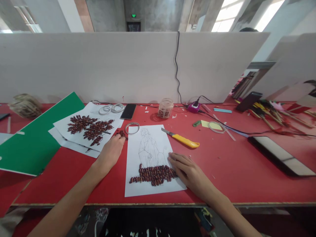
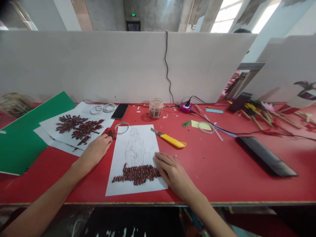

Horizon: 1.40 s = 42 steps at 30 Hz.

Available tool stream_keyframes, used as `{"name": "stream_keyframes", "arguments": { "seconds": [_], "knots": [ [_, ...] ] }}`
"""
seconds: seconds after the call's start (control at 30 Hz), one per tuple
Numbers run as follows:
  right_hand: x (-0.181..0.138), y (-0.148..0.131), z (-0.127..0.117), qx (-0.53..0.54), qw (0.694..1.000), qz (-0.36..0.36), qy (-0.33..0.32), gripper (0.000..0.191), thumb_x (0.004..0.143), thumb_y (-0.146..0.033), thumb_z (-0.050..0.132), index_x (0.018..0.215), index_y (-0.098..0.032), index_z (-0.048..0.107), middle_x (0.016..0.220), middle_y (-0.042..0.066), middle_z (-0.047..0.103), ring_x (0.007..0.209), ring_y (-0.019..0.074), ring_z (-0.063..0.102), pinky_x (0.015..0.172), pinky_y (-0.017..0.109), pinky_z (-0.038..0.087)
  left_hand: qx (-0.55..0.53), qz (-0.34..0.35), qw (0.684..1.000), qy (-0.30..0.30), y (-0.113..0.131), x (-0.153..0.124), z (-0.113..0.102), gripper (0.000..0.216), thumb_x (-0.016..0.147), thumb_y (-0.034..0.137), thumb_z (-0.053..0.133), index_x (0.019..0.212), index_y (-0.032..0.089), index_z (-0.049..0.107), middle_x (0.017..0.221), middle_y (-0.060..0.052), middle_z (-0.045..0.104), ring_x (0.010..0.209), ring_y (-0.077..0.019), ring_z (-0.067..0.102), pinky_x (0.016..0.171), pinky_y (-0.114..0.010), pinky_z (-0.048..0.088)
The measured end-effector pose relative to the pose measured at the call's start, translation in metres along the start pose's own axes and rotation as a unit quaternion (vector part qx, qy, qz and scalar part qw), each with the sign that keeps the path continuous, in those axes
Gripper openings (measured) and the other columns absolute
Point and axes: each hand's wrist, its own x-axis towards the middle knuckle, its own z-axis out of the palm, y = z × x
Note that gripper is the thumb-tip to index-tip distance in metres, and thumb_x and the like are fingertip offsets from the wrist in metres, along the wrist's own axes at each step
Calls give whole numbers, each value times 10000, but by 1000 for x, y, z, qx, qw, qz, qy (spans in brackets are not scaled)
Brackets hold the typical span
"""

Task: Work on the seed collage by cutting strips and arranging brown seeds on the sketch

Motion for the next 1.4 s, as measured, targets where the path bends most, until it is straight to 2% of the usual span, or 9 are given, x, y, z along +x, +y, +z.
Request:
{"name": "stream_keyframes", "arguments": {
  "seconds": [0.17, 0.27, 0.37, 0.47, 0.73, 0.8, 0.97, 1.2, 1.4],
  "knots": [
    [0, 1, 0, -3, 1000, 1, -4, 401, 1042, -207, 461, 1412, -303, 581, 1451, 73, 594, 1328, 271, 560, 1065, 564, 520, -62, 0, 998, 31, 0, -9, 1, 329, 953, 52, 387, 1042, 158, 685, 1029, -119, 671, 940, -242, 657, 824, -344, 520],
    [0, 0, 0, -1, 1000, 2, -6, 392, 1043, -212, 458, 1403, -294, 590, 1440, 75, 603, 1323, 268, 563, 1058, 549, 527, -211, 36, 976, 43, 18, -13, -9, 280, 968, 135, 453, 1064, 189, 711, 1074, -87, 691, 978, -216, 665, 884, -342, 522],
    [0, 0, 0, -2, 1000, 5, -10, 391, 1048, -210, 448, 1404, -295, 587, 1446, 74, 597, 1322, 269, 562, 1057, 557, 524, -361, 63, 930, -1, 41, -16, -16, 192, 948, 233, 552, 1011, 214, 733, 1039, -44, 736, 945, -196, 681, 849, -320, 536],
    [1, -1, -1, -4, 1000, 7, -15, 388, 1053, -212, 438, 1405, -285, 585, 1452, 82, 592, 1329, 271, 554, 1061, 564, 517, -418, 52, 905, -50, 54, -17, -14, 155, 904, 262, 613, 955, 214, 751, 974, -34, 765, 881, -195, 691, 794, -315, 543],
    [3, -6, -4, -1, 1000, 11, -11, 373, 1055, -229, 433, 1380, -269, 613, 1432, 90, 608, 1312, 275, 572, 1056, 553, 526, -419, 33, 903, -94, 41, -19, -9, 163, 856, 301, 672, 949, 233, 787, 948, -43, 739, 900, -201, 663, 875, -367, 507],
    [3, -6, -4, -2, 1000, 11, -11, 370, 1055, -230, 432, 1370, -256, 623, 1428, 96, 612, 1309, 276, 577, 1055, 547, 529, -421, 50, 899, -110, 39, -17, -9, 150, 857, 311, 684, 933, 236, 790, 958, -40, 737, 918, -200, 653, 893, -368, 496],
    [2, -4, -3, -7, 1000, 13, -17, 375, 1056, -232, 424, 1373, -241, 624, 1438, 99, 605, 1320, 277, 568, 1065, 544, 522, -424, 138, 886, -125, 38, -9, -7, 96, 872, 270, 694, 853, 248, 786, 960, -29, 724, 1058, -223, 593, 980, -392, 446],
    [1, -5, -3, -7, 1000, 13, -8, 379, 1049, -225, 437, 1376, -274, 622, 1435, 76, 611, 1311, 267, 579, 1068, 539, 526, -421, 166, 878, -154, 32, -1, -3, 73, 854, 262, 727, 872, 262, 798, 1032, -33, 640, 1058, -217, 572, 962, -380, 456],
    [1, -4, -2, -7, 1000, 12, -8, 381, 1049, -213, 431, 1375, -268, 621, 1441, 83, 604, 1317, 267, 571, 1062, 538, 530, -414, 182, 876, -167, 31, 3, -5, 90, 866, 286, 715, 864, 242, 794, 1019, -40, 634, 1041, -213, 585, 950, -362, 473]
  ]
}}
